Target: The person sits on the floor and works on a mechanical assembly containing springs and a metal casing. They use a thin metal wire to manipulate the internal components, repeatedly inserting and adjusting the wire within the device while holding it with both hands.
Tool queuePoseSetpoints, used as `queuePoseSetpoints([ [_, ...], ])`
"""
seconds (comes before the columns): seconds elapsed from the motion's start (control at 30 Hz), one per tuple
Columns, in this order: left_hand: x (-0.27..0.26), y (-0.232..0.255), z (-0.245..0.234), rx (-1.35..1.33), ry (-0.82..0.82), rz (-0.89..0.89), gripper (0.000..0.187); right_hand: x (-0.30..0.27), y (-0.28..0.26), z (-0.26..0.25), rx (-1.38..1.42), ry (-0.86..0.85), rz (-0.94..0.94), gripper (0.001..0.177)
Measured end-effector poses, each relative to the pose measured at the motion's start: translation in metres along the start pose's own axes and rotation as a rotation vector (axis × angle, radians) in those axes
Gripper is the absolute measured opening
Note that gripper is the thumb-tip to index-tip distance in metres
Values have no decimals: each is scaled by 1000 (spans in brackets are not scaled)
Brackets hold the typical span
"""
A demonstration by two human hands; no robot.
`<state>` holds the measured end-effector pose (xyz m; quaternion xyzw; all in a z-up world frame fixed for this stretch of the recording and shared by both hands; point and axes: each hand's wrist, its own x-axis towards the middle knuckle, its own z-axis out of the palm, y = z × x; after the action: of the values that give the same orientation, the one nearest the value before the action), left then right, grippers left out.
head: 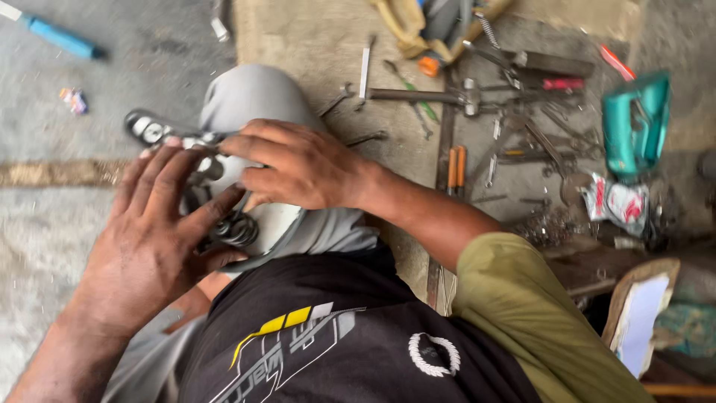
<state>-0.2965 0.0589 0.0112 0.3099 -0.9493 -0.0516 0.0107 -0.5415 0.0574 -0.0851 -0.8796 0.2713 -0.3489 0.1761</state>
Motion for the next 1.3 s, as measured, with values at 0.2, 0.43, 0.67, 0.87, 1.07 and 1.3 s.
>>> queuePoseSetpoints([
  [0.2,24,-3,16,-115,-101,13,81,-11,-12,0,-16,160,122,47],
  [0.43,30,13,11,-169,-41,-57,75,-118,-2,13,-171,563,685,36],
  [0.67,30,25,14,-80,-5,-90,69,-351,82,-18,-652,556,1377,19],
  [0.87,34,31,12,-220,-22,-122,68,-400,116,3,-726,171,1323,14],
  [1.07,32,35,13,-183,0,-115,67,-388,106,-1,-892,-184,1125,15],
  [1.3,30,34,15,-225,22,-158,66,-315,45,-24,-889,133,864,21],
])
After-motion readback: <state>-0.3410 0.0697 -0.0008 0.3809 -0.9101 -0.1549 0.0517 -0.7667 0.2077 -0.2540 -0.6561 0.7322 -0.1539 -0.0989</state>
